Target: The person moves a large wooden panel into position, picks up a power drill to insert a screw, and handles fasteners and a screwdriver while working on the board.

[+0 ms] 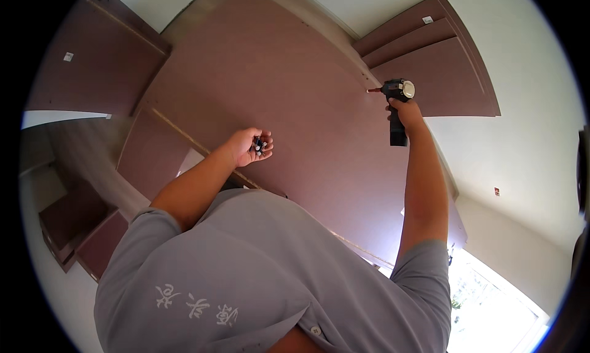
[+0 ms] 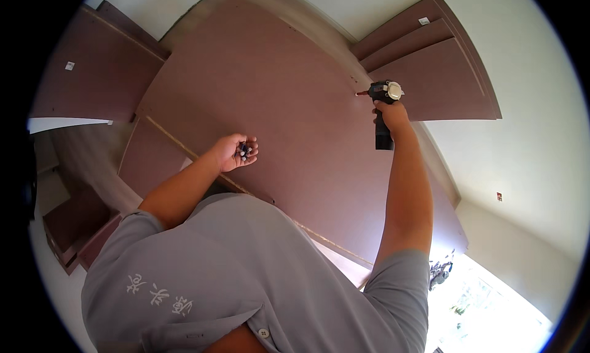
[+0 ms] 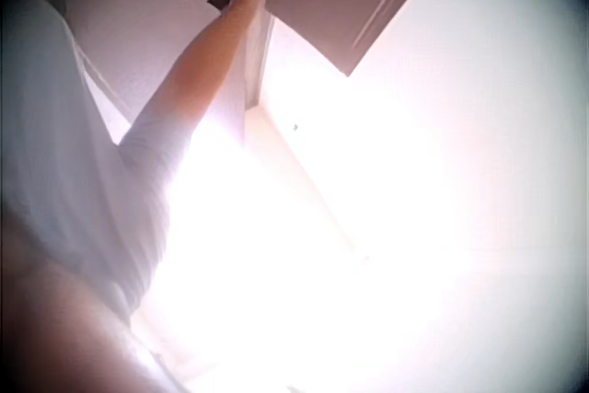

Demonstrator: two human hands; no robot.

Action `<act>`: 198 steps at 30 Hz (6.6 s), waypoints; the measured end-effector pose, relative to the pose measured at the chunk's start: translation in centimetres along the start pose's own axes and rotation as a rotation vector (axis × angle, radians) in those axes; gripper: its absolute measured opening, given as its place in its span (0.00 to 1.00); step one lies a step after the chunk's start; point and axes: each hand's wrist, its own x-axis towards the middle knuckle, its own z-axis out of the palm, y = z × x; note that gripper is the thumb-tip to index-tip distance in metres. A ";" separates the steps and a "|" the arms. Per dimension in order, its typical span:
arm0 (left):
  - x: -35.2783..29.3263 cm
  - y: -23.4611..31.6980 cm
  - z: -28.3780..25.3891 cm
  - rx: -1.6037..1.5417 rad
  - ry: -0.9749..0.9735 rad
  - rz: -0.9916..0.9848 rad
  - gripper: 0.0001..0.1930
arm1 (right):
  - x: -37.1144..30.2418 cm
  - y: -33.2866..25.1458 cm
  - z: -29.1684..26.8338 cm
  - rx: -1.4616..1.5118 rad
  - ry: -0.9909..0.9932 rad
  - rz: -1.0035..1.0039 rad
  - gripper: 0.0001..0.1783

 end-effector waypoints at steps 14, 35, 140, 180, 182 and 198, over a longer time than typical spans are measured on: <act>2.5 4.7 1.6 0.278 -0.044 -0.034 0.09 | 0.9 -1.8 0.5 -0.154 0.043 0.065 0.16; 5.9 6.1 7.8 0.238 -0.009 0.064 0.07 | -12.3 -1.7 4.4 0.480 -0.176 -0.012 0.21; -1.8 5.8 -6.2 0.128 -0.009 -0.030 0.10 | 3.1 -6.9 4.5 -0.082 0.097 0.064 0.14; -3.4 10.9 0.4 0.519 -0.130 0.116 0.22 | -19.6 -5.6 18.2 0.570 -0.483 0.066 0.26; -3.3 11.1 0.6 0.526 -0.139 0.082 0.22 | -19.5 -5.7 18.3 0.560 -0.490 0.078 0.28; -2.5 14.1 -0.1 0.607 -0.282 -0.065 0.25 | -19.9 -6.7 20.0 0.674 -0.465 0.113 0.27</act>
